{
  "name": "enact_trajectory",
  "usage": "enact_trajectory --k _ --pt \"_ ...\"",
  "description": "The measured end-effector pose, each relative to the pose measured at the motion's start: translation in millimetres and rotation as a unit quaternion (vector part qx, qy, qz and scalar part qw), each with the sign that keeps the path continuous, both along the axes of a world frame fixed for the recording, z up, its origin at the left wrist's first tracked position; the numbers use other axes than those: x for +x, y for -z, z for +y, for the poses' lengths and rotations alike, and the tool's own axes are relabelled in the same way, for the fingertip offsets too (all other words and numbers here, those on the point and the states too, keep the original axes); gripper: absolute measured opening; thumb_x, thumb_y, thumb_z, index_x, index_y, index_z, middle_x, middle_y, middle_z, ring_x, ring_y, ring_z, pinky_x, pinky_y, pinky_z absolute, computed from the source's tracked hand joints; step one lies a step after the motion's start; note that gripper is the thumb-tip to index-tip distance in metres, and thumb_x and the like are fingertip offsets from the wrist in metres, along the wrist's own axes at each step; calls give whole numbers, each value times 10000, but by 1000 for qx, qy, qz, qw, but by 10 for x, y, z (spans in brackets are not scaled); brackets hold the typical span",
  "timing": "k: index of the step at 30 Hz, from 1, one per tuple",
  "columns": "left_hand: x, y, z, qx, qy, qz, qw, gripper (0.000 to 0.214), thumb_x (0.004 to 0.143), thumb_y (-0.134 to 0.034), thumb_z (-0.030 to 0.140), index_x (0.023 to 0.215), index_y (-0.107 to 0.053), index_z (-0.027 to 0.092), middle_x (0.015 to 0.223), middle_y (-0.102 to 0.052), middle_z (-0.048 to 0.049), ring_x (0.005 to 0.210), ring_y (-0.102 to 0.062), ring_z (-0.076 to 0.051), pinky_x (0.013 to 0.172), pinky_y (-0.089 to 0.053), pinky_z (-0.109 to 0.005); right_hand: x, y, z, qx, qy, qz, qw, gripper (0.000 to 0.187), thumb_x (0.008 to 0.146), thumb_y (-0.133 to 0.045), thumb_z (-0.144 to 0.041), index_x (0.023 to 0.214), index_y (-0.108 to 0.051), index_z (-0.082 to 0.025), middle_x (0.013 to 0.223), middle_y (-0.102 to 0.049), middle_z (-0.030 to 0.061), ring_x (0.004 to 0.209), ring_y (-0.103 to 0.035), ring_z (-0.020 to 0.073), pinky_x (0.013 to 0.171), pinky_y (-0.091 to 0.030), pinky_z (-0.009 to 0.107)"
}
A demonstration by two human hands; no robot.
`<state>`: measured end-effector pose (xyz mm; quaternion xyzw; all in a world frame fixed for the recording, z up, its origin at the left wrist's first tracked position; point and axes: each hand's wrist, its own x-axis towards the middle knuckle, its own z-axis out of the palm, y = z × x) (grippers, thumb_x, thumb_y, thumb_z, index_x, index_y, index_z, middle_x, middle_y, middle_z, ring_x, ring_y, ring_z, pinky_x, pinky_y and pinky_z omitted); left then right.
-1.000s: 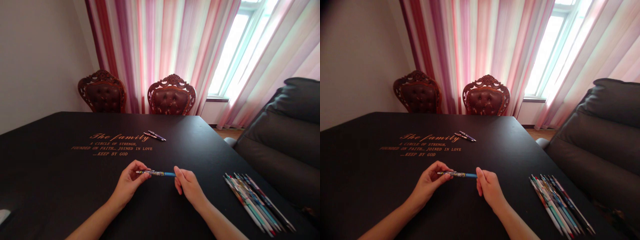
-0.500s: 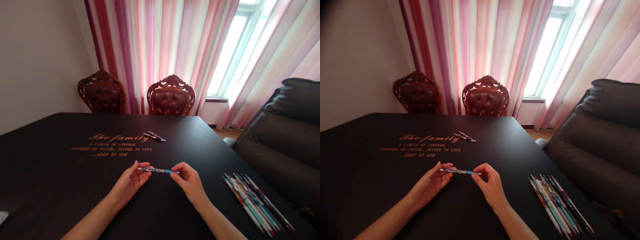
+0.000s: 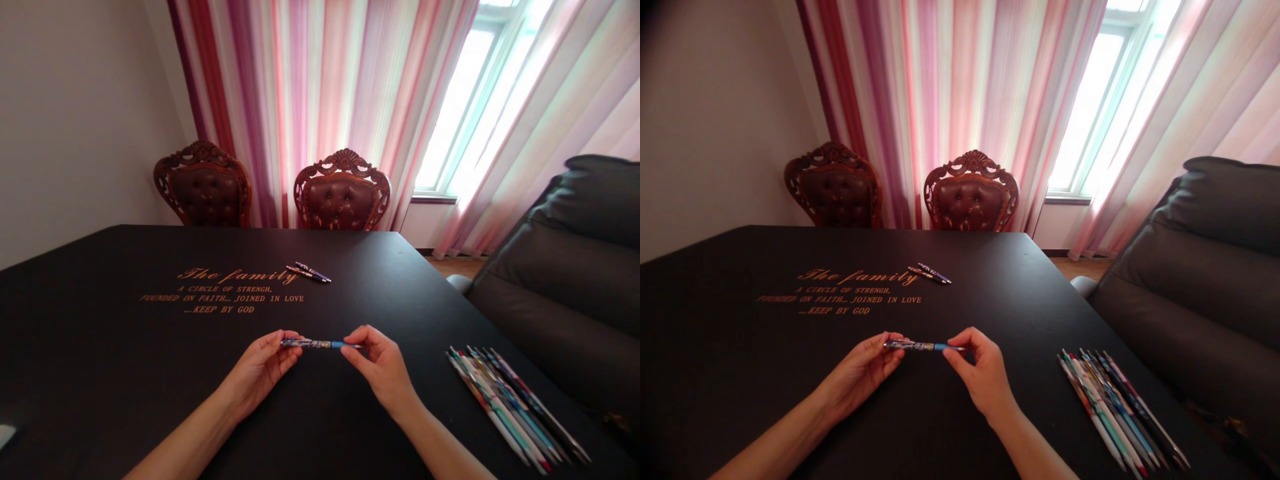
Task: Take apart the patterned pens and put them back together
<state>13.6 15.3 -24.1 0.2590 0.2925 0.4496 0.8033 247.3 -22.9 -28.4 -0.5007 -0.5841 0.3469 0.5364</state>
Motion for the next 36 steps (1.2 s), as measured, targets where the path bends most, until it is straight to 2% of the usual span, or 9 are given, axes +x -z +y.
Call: enact_trajectory --k 7,12,18,22,24,27,29,32,36 --pt "21 -6 15 -36 -28 5 999 180 897 -626 222 900 -724 71 848 -736 -111 718 -714 -140 707 -600 -209 -36 -10 -26 -1 3 -26 1000 201 794 -700 -370 833 -636 -184 750 -627 13 695 -577 164 654 -468 287" --pt "29 -58 3 -45 -31 9 998 218 914 -597 254 895 -728 81 851 -734 -109 753 -712 -151 731 -590 -222 -20 -65 -42 26 15 -131 991 117 805 -686 -295 873 -667 -202 792 -656 17 725 -599 179 691 -471 306" --pt "24 -62 25 -9 3 13 1000 333 917 -568 372 989 -719 84 924 -733 -126 826 -700 -171 808 -554 -248 34 -141 -32 105 5 -241 965 38 845 -644 -250 838 -667 -221 798 -633 27 779 -579 197 714 -459 326" --pt "-4 9 72 30 14 43 999 373 903 -569 406 1096 -691 111 1068 -721 -156 960 -685 -229 889 -525 -318 164 -314 -20 145 54 -294 943 30 833 -676 -257 819 -683 -232 817 -635 26 829 -559 205 790 -429 357" --pt "-16 44 100 36 19 55 998 331 886 -595 368 1078 -698 118 1098 -719 -157 971 -683 -234 889 -526 -330 309 -467 -36 151 102 -317 931 40 826 -689 -275 816 -692 -237 812 -637 24 839 -555 209 819 -413 370" --pt "-24 85 135 40 24 82 996 265 843 -643 296 1032 -717 127 1030 -744 -136 944 -696 -241 863 -545 -334 634 -685 -143 148 187 -326 915 72 831 -680 -299 802 -690 -234 798 -641 28 839 -553 216 807 -411 365" --pt "-24 109 148 48 27 94 994 244 806 -678 273 998 -729 130 990 -755 -126 928 -703 -245 842 -560 -327 906 -741 -294 141 244 -320 905 103 843 -657 -313 791 -688 -229 779 -644 31 822 -556 219 782 -419 355" --pt "-14 136 155 56 38 106 992 265 771 -717 292 982 -736 131 979 -761 -127 946 -702 -257 837 -573 -313 1365 -616 -638 106 323 -318 885 163 849 -627 -358 798 -693 -217 783 -654 45 810 -570 230 748 -431 353" --pt "11 129 149 55 37 121 990 290 697 -776 289 940 -746 134 957 -767 -124 935 -705 -276 819 -587 -308 1973 -209 -1172 24 432 -315 845 284 832 -597 -467 821 -705 -205 815 -686 74 788 -596 260 726 -442 374"
